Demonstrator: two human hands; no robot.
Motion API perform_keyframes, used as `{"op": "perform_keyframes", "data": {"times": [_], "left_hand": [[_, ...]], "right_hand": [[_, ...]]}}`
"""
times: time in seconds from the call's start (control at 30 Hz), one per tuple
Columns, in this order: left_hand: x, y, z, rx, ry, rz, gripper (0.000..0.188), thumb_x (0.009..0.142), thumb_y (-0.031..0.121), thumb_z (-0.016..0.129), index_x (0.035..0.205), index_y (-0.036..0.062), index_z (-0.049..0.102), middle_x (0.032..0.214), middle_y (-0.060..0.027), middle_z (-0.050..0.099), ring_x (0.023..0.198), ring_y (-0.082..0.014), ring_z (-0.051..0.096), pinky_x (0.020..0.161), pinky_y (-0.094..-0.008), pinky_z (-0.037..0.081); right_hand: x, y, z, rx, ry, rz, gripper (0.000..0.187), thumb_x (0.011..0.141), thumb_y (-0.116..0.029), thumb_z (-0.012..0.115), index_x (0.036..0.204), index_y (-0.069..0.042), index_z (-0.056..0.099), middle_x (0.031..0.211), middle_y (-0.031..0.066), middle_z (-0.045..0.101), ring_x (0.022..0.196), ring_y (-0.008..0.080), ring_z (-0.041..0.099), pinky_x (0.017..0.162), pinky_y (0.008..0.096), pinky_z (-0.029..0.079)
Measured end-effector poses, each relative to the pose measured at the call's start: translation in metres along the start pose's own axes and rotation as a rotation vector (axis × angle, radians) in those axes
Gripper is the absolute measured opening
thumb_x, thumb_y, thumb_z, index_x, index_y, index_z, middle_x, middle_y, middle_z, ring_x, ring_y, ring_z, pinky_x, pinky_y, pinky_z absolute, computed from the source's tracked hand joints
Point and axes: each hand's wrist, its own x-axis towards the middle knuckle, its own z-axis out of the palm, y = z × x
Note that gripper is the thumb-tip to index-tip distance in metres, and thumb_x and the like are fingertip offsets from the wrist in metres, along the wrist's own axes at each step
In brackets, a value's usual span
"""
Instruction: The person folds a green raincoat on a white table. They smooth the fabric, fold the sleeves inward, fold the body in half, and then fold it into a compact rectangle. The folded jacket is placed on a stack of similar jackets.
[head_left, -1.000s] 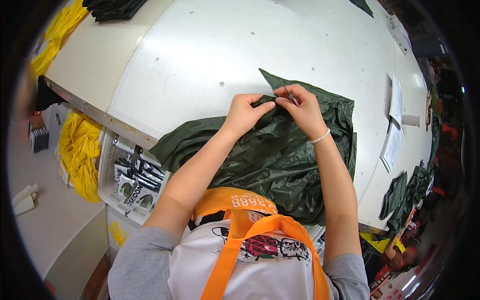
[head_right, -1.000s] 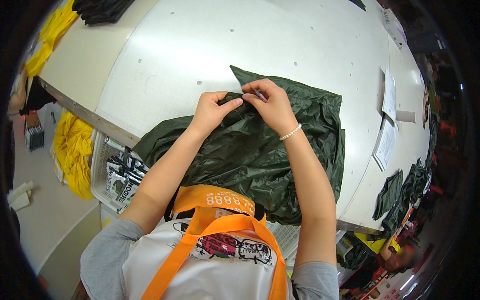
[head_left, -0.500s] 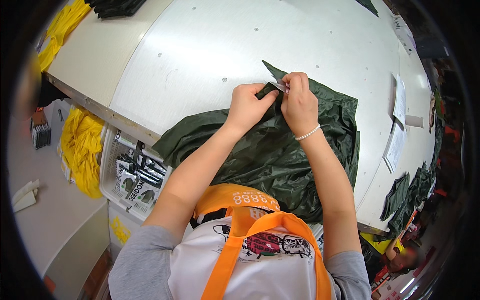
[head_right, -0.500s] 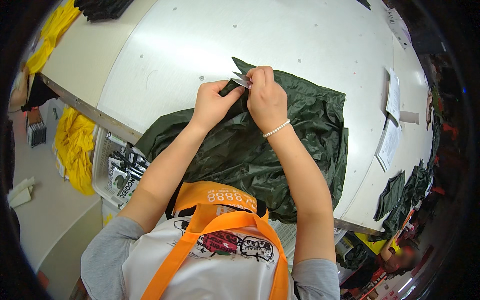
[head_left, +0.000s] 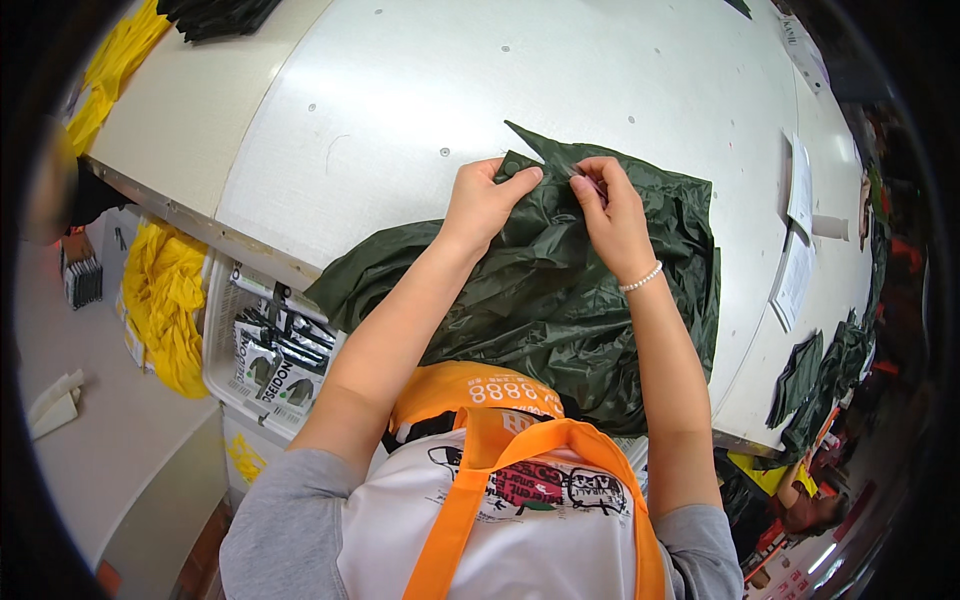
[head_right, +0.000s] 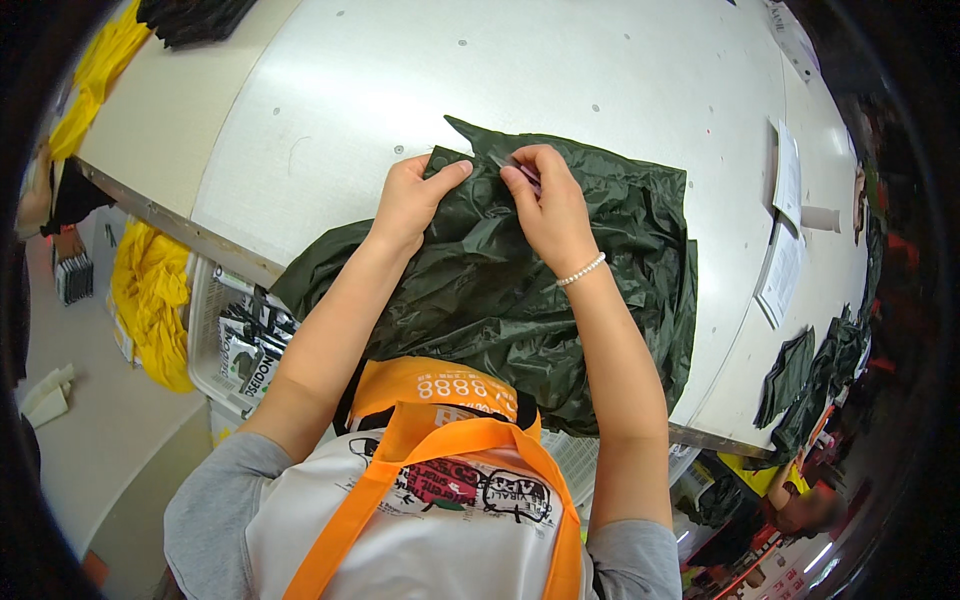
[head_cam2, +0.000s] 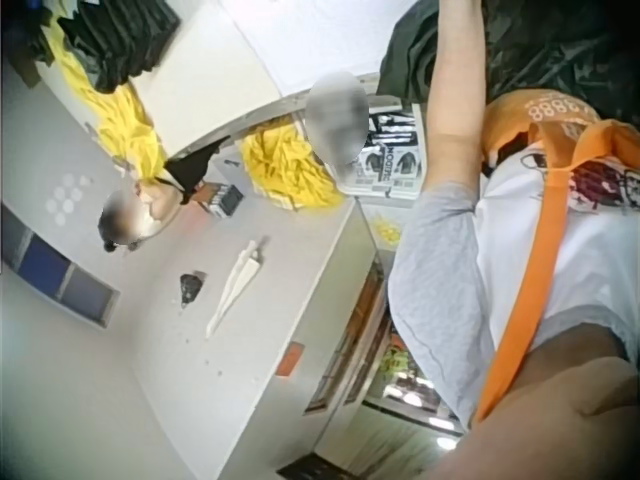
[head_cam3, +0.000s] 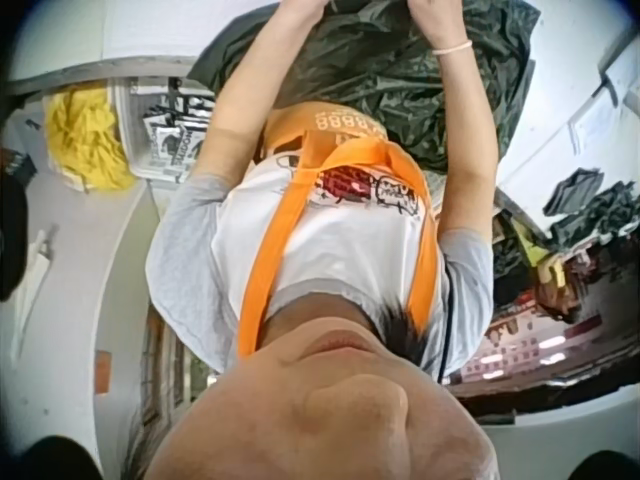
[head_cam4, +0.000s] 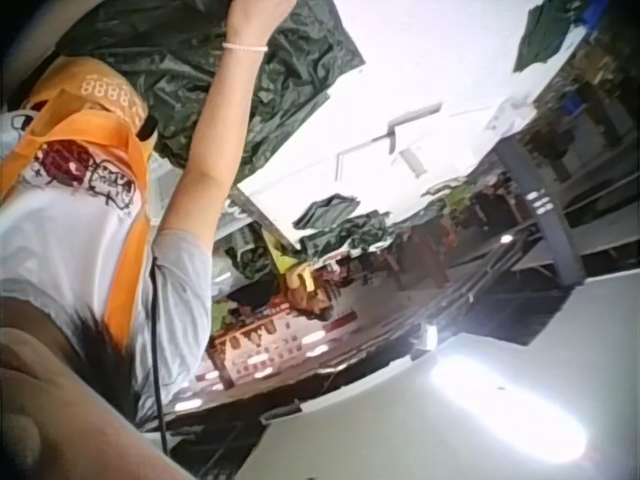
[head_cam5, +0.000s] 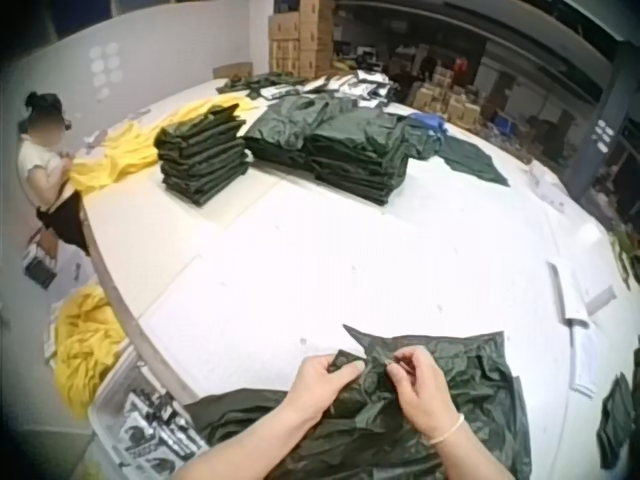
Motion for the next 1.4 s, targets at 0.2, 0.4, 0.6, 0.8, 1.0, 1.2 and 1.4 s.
{"op": "perform_keyframes", "data": {"times": [0.2, 0.4, 0.6, 0.8, 1.0, 1.2, 1.4], "left_hand": [[0.000, 0.000, 0.000, 0.050, -0.001, 0.050, 0.011, 0.085, 0.008, 0.063, 0.087, -0.0020, 0.066, 0.078, -0.0024, 0.066, 0.066, -0.0063, 0.058, 0.059, -0.0217, 0.047], [-0.001, 0.000, 0.000, 0.018, -0.013, 0.066, 0.011, 0.086, 0.008, 0.063, 0.089, -0.0021, 0.066, 0.080, -0.0023, 0.065, 0.069, -0.0061, 0.058, 0.061, -0.0213, 0.047], [-0.001, -0.002, -0.003, 0.037, -0.017, 0.076, 0.012, 0.086, 0.009, 0.063, 0.090, -0.0022, 0.065, 0.079, -0.0022, 0.065, 0.067, -0.0061, 0.057, 0.060, -0.0214, 0.046], [-0.002, -0.005, -0.006, 0.561, 0.121, 0.367, 0.014, 0.081, 0.011, 0.068, 0.086, -0.0011, 0.064, 0.070, -0.0051, 0.064, 0.061, -0.0060, 0.055, 0.055, -0.0229, 0.044], [-0.012, -0.006, 0.006, 0.536, 0.262, 0.554, 0.008, 0.078, 0.003, 0.071, 0.082, -0.0008, 0.065, 0.069, -0.0005, 0.064, 0.060, -0.0028, 0.050, 0.055, -0.0191, 0.041], [-0.015, -0.013, -0.001, 0.639, 0.221, 0.697, 0.010, 0.076, -0.002, 0.068, 0.085, 0.0012, 0.066, 0.072, -0.0019, 0.065, 0.056, -0.0037, 0.050, 0.051, -0.0191, 0.039], [-0.013, -0.019, -0.004, 0.642, 0.217, 0.790, 0.014, 0.074, -0.006, 0.066, 0.086, 0.0015, 0.067, 0.072, -0.0038, 0.066, 0.056, -0.0059, 0.053, 0.052, -0.0206, 0.042]], "right_hand": [[0.001, -0.008, 0.001, -0.011, -0.045, 0.005, 0.018, 0.086, -0.016, 0.064, 0.095, -0.001, 0.058, 0.091, 0.0125, 0.061, 0.079, 0.0244, 0.061, 0.072, 0.0311, 0.049], [0.002, -0.005, 0.009, -0.046, 0.009, -0.040, 0.016, 0.085, -0.015, 0.065, 0.093, -0.003, 0.058, 0.089, 0.0110, 0.060, 0.075, 0.0233, 0.061, 0.068, 0.0309, 0.049], [0.003, -0.004, 0.011, -0.025, 0.018, -0.049, 0.015, 0.085, -0.013, 0.066, 0.092, -0.002, 0.058, 0.087, 0.0110, 0.061, 0.073, 0.0228, 0.061, 0.066, 0.0301, 0.049], [0.000, -0.016, 0.002, 0.025, -0.053, -0.009, 0.016, 0.084, -0.012, 0.066, 0.093, 0.000, 0.060, 0.086, 0.0117, 0.061, 0.072, 0.0218, 0.061, 0.066, 0.0283, 0.049], [0.007, -0.022, -0.005, -0.018, -0.135, -0.029, 0.018, 0.085, -0.015, 0.066, 0.094, 0.000, 0.062, 0.086, 0.0126, 0.062, 0.073, 0.0217, 0.061, 0.067, 0.0288, 0.049], [0.014, -0.026, -0.015, -0.025, -0.233, 0.012, 0.019, 0.085, -0.018, 0.066, 0.094, -0.001, 0.063, 0.085, 0.0120, 0.063, 0.072, 0.0228, 0.061, 0.068, 0.0301, 0.049], [0.019, -0.033, -0.019, -0.136, -0.276, -0.051, 0.021, 0.084, -0.020, 0.066, 0.092, -0.001, 0.062, 0.083, 0.0115, 0.061, 0.070, 0.0235, 0.060, 0.066, 0.0318, 0.049]]}}
